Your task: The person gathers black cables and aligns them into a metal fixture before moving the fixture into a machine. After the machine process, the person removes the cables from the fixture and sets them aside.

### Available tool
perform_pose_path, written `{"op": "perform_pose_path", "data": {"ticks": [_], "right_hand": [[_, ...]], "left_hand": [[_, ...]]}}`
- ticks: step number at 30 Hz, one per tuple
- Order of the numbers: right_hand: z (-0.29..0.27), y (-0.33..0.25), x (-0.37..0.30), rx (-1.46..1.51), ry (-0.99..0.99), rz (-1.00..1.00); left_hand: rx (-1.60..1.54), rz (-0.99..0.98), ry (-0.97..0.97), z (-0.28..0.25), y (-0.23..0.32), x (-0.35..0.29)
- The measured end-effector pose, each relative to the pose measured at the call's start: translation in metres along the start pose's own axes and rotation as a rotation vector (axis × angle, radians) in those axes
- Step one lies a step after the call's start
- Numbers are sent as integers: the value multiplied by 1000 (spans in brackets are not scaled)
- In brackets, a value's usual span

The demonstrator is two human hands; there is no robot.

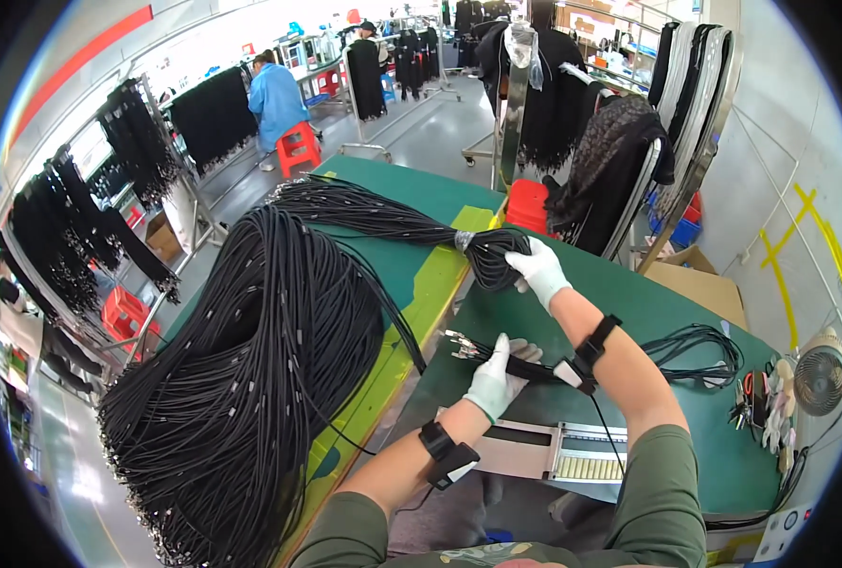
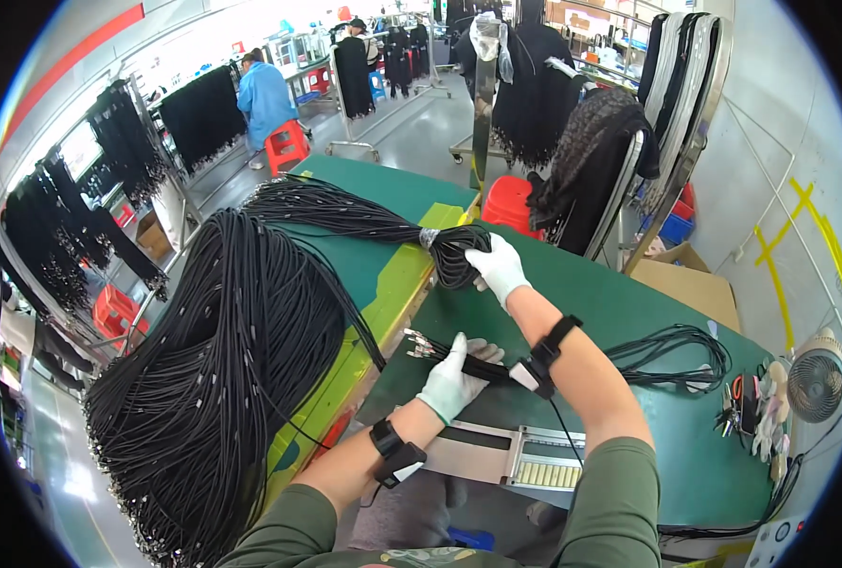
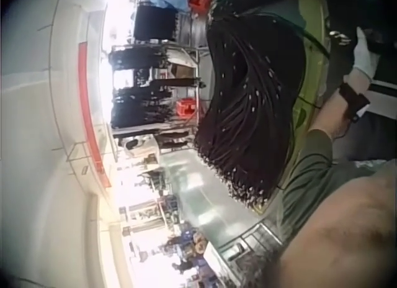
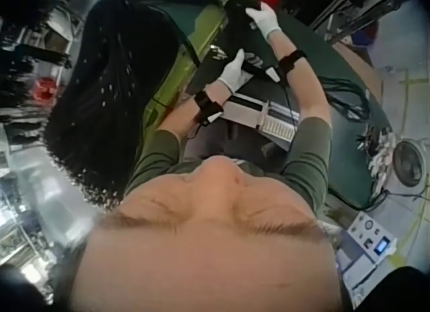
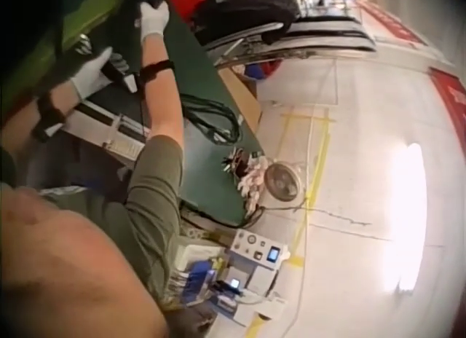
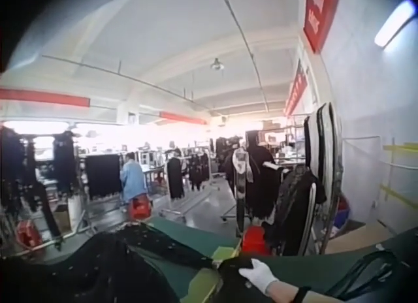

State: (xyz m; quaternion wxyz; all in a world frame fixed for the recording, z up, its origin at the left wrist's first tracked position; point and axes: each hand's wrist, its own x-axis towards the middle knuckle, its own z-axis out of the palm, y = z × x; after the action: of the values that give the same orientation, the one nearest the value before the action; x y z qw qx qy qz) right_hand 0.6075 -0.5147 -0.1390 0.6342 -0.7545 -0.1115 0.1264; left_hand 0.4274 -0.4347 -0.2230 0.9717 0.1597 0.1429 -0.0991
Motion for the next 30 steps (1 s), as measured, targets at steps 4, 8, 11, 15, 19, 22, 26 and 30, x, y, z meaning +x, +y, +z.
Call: {"op": "perform_pose_path", "data": {"ticks": [4,8,11,15,19,22,26,30], "right_hand": [[4,-5,23,12,-54,-132],[-6,12,-22,-509,148,-355],[-57,25,-105,-619,-69,-376],[-102,20,-217,-1393,-178,-427],[-187,90,-221,-1348,113,-425],[-208,91,-205,-1274,188,-116],[-206,86,-202,-1266,201,2],[-210,99,-217,-1271,451,-272]], "left_hand": [[-20,-26,-48,0,-7,8],[-9,-16,-8,-9,-7,10],[-42,-32,27,-1,-9,17],[-136,-44,135,-2,-3,30],[-106,-76,108,19,-8,72],[-9,-32,85,27,2,77],[711,-41,196,39,20,30],[1511,77,-79,21,15,-30]]}}
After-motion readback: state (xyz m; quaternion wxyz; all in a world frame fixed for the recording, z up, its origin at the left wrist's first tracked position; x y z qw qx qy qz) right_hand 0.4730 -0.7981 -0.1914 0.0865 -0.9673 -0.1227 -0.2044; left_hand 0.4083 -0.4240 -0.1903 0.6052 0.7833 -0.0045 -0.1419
